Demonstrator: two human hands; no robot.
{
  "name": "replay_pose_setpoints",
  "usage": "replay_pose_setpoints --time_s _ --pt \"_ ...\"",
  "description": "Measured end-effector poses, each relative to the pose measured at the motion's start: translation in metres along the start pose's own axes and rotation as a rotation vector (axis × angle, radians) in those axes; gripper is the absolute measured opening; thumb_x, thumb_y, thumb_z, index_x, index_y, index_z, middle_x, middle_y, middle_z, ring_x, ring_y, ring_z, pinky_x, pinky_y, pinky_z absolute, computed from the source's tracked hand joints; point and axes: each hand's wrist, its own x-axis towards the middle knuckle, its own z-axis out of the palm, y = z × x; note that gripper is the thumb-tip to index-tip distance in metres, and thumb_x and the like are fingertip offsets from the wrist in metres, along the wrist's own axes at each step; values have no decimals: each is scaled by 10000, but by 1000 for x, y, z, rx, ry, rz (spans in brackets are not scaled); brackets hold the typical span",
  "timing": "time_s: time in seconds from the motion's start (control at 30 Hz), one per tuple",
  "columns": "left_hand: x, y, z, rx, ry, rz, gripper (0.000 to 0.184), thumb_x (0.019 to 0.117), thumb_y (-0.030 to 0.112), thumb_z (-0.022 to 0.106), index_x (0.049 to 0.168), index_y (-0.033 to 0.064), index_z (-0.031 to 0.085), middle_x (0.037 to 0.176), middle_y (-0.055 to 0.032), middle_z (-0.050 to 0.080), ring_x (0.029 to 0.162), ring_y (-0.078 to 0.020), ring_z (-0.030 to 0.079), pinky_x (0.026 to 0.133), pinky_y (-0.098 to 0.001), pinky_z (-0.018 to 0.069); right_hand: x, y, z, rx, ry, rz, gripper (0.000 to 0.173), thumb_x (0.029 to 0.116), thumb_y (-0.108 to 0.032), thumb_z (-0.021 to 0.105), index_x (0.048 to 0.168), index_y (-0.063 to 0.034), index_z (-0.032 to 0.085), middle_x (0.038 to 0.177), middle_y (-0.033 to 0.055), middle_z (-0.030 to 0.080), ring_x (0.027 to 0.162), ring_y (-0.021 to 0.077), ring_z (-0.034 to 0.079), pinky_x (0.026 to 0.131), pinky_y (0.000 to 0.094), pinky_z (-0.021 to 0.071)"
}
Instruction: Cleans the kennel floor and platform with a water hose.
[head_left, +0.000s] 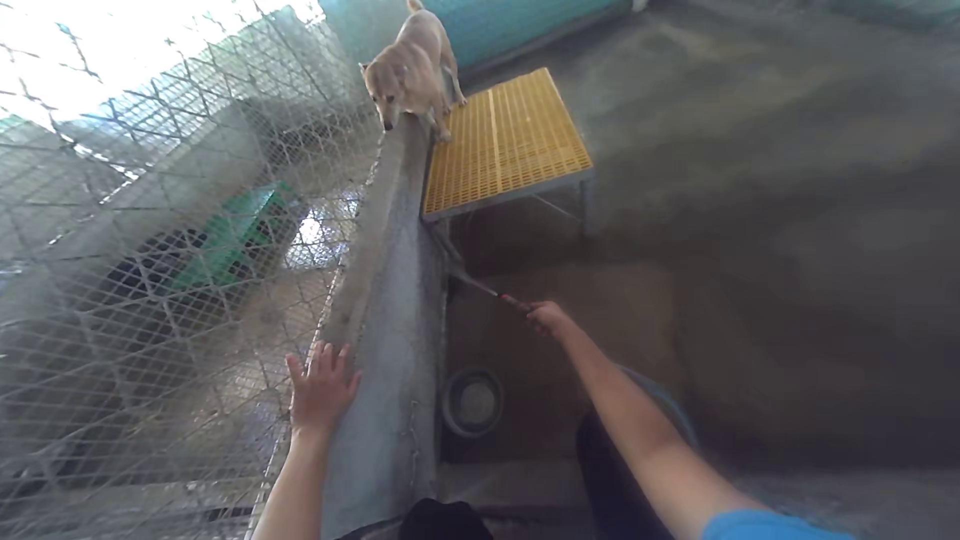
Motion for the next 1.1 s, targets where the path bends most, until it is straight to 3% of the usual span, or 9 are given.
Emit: replay_pose_setpoints --time_s 0.2,0.47,0.57,0.77,1.1 --pt "0 0 0 -22 -10 -4 566 935 408 631 1361 35 646 1390 -284 596 1372 -483 501 1141 -772 171 0 1 3 -41 -28 10 362 1052 -109 526 1413 -108 547 876 50 602 570 88 486 505 233 410" --pt "0 -1 -1 -21 25 21 576 943 424 590 1347 18 652 1365 -297 606 1342 -498 524 1121 -782 182 3 3 -9 297 260 -10 414 1067 -68 495 1479 -94 465 966 102 579 657 152 535 581 293 468" --pt "1 1 -3 -19 13 21 568 944 411 611 1353 18 647 1370 -303 600 1353 -496 515 1125 -780 184 8 5 -14 380 343 -22 421 1066 -69 487 1484 -94 445 920 100 561 621 154 531 550 292 469" --pt "1 0 -2 -26 11 14 562 945 403 613 1350 15 648 1366 -300 603 1354 -496 513 1129 -779 172 16 11 -16 465 443 -88 467 1059 -49 487 1517 -100 410 973 136 555 638 179 543 567 316 487" --pt "0 1 -1 -8 -8 11 572 947 418 612 1367 31 639 1392 -293 589 1372 -489 498 1140 -769 167 10 11 17 258 141 -144 435 1048 -61 522 1481 -93 493 906 82 594 577 120 503 515 263 438"
